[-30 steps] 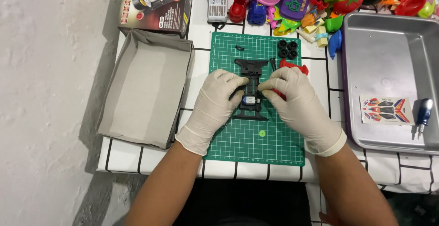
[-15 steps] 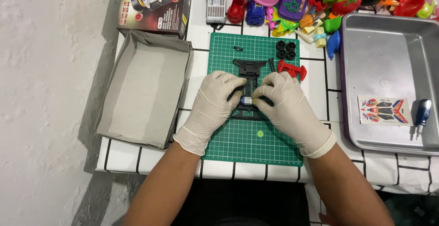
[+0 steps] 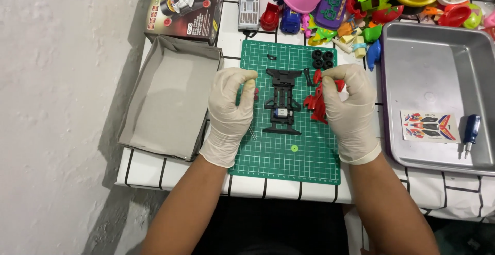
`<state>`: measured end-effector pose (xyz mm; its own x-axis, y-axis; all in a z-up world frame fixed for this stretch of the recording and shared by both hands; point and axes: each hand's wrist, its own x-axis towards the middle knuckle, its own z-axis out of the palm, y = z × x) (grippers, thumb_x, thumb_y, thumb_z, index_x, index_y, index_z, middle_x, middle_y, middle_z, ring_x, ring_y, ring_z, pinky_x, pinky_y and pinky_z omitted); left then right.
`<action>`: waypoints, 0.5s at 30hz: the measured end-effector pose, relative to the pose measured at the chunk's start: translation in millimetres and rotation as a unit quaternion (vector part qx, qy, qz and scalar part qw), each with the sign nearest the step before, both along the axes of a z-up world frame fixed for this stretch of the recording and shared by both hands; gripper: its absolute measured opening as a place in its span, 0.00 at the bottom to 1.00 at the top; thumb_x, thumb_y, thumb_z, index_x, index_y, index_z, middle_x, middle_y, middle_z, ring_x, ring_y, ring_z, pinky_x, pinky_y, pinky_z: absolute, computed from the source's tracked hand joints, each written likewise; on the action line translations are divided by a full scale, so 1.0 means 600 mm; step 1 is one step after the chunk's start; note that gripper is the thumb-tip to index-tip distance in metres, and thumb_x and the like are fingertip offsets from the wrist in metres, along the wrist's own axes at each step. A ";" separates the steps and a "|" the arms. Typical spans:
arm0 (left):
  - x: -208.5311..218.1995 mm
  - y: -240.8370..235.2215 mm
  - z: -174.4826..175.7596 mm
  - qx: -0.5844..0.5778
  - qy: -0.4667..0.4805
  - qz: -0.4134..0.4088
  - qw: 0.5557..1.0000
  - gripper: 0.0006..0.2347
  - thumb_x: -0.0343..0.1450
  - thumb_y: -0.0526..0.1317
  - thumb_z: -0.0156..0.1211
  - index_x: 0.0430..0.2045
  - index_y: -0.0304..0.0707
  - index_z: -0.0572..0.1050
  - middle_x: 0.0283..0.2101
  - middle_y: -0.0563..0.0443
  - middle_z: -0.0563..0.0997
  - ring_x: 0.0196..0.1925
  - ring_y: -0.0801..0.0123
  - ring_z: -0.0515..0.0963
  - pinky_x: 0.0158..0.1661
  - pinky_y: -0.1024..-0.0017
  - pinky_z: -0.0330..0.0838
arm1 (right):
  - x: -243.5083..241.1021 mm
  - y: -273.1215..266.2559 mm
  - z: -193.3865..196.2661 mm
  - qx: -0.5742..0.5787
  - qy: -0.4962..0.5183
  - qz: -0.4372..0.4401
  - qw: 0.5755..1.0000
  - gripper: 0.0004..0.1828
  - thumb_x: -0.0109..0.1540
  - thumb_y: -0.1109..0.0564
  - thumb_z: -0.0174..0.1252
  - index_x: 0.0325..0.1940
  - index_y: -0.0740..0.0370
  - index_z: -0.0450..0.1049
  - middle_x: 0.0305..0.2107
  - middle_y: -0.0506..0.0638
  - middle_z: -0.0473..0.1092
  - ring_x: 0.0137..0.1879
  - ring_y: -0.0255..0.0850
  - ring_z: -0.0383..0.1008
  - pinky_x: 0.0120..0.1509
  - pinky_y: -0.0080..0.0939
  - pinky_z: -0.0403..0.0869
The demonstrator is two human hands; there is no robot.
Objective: Assembling a toy car chassis by installing gears, axles, and other small components.
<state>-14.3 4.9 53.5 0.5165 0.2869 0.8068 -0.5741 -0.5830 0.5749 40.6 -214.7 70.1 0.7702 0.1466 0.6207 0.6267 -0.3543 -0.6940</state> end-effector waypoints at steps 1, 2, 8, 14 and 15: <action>-0.001 0.001 -0.002 0.001 -0.001 0.002 1.000 0.05 0.75 0.32 0.56 0.35 0.38 0.80 0.35 0.51 0.79 0.43 0.61 0.79 0.50 0.64 0.73 | 0.002 0.003 -0.004 0.001 -0.001 0.002 1.000 0.07 0.66 0.71 0.60 0.43 0.62 0.78 0.34 0.52 0.71 0.44 0.47 0.73 0.57 0.46 0.71; -0.001 0.003 -0.004 -0.005 -0.015 0.017 1.000 0.05 0.76 0.34 0.55 0.35 0.37 0.79 0.36 0.51 0.79 0.44 0.60 0.79 0.51 0.64 0.73 | 0.003 0.005 -0.009 -0.015 -0.030 0.021 0.999 0.07 0.65 0.70 0.62 0.42 0.61 0.79 0.35 0.52 0.71 0.46 0.48 0.73 0.57 0.47 0.71; -0.002 0.005 -0.016 -0.034 -0.067 0.040 0.996 0.09 0.77 0.40 0.52 0.38 0.36 0.79 0.41 0.47 0.79 0.49 0.56 0.79 0.54 0.63 0.72 | -0.012 0.031 -0.015 -0.106 -0.106 0.108 0.983 0.09 0.62 0.65 0.68 0.44 0.56 0.80 0.40 0.51 0.73 0.52 0.50 0.69 0.62 0.49 0.65; -0.009 0.005 -0.010 -0.043 -0.085 0.023 0.995 0.16 0.79 0.48 0.47 0.48 0.33 0.74 0.54 0.39 0.75 0.62 0.52 0.74 0.64 0.58 0.64 | -0.049 0.059 -0.010 -0.246 -0.155 0.219 0.931 0.16 0.56 0.54 0.70 0.47 0.48 0.76 0.52 0.51 0.69 0.62 0.54 0.66 0.69 0.62 0.63; -0.008 0.007 -0.011 -0.036 -0.091 0.019 0.995 0.18 0.80 0.50 0.46 0.51 0.32 0.73 0.57 0.38 0.73 0.65 0.51 0.72 0.67 0.56 0.61 | -0.055 0.064 -0.010 -0.280 -0.164 0.244 0.914 0.13 0.57 0.50 0.69 0.43 0.48 0.76 0.54 0.51 0.69 0.64 0.53 0.66 0.71 0.64 0.62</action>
<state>-19.3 9.2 46.9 0.3518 0.3633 0.8627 -0.6512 -0.5670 0.5044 7.5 -176.1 64.2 0.3146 0.7878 0.5295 0.9466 -0.2194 -0.2361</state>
